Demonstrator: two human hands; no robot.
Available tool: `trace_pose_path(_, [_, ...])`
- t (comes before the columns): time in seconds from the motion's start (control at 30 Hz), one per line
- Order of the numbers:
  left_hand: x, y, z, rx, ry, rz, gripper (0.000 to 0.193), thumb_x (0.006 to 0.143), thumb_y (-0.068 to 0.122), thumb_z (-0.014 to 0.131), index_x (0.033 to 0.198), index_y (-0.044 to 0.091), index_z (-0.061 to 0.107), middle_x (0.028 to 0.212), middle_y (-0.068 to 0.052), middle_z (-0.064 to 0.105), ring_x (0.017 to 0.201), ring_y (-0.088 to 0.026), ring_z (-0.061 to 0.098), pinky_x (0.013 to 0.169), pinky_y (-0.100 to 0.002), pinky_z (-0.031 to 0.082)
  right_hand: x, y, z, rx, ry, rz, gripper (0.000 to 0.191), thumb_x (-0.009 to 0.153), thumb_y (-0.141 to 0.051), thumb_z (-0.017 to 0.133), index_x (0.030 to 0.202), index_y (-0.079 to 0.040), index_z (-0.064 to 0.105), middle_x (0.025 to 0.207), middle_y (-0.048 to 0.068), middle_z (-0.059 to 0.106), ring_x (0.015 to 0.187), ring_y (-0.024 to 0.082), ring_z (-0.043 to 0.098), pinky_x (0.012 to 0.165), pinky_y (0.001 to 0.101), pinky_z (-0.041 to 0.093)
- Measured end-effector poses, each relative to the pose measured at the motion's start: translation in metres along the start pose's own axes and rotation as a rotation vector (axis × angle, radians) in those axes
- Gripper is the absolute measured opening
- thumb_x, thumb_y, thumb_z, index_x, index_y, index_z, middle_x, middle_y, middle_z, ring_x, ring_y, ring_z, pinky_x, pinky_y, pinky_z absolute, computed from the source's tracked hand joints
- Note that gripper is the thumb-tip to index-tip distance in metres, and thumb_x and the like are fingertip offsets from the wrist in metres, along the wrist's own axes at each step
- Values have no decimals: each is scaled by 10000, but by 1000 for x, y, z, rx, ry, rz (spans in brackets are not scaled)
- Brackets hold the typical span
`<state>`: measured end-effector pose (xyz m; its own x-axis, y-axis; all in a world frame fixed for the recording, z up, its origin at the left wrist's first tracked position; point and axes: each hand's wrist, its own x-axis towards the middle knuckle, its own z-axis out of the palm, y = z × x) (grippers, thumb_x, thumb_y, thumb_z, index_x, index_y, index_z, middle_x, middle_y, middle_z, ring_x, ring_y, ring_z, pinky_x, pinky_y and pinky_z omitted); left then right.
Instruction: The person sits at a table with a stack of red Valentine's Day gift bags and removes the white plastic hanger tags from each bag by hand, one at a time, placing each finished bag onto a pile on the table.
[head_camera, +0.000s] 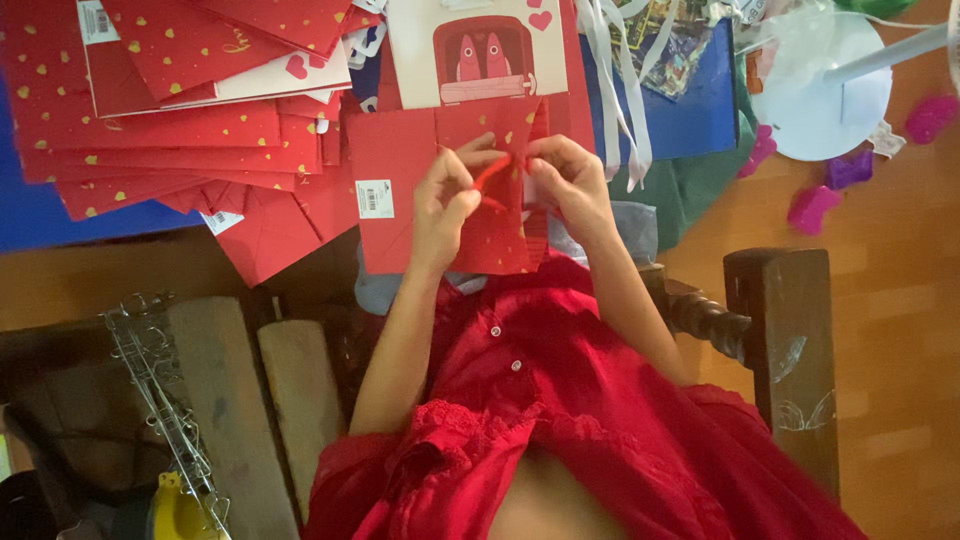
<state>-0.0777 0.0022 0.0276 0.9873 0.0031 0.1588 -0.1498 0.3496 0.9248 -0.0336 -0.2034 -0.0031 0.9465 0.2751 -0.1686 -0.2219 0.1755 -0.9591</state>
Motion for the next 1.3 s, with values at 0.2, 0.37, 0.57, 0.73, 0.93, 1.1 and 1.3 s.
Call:
trace_pose_path(0.2, [-2,-35,-18,-387,-68,-82,140,845,173,564,871,115,440,875,-92,642,919,-169,569,984,-372,448,5,9,-7,-15,-70,9,160,1006,-84,708,1138,8,706,834,-31,640,655,9,485,543,181,343])
trace_pose_path(0.37, [-4,-45,-15,-146,-3,-181,129,927,122,615,966,87,497,824,-19,543,749,-104,522,713,-285,433,6,13,-5,-60,-67,37,112,1001,-68,693,1093,-3,702,861,-27,674,706,30,558,588,193,413])
trace_pose_path(0.57, [5,-28,9,212,72,-200,233,956,70,705,1170,21,629,1038,-68,757,935,-105,711,789,-269,576,7,11,-6,-45,-45,54,58,1025,-70,659,1056,-24,673,862,-29,668,720,31,595,621,198,482])
trace_pose_path(0.73, [12,-23,11,434,57,-52,185,985,94,719,1133,-17,738,1089,-85,788,1022,-141,746,903,-292,577,6,9,-5,-15,-37,86,70,1030,-77,652,1073,-24,668,884,-18,680,705,26,582,584,195,451])
trace_pose_path(0.93, [9,-35,8,337,134,-56,110,1061,114,649,1073,5,645,1028,-91,714,983,-133,664,920,-277,542,8,9,1,-36,63,99,77,1024,-81,643,1043,-16,680,815,9,686,603,34,558,481,205,415])
trace_pose_path(1.1, [11,-45,-6,-235,77,-242,123,1090,182,493,1066,76,551,1046,-67,750,1115,-163,683,1058,-329,505,11,11,1,7,44,4,95,1039,-63,646,1078,11,691,875,9,698,706,39,597,594,202,456])
trace_pose_path(1.3, [12,-50,-6,-262,119,-215,131,1115,193,567,1112,72,617,864,-46,642,978,-193,672,1024,-371,520,10,8,0,10,62,21,94,1039,-68,628,1055,-3,693,831,4,697,645,41,589,556,203,462])
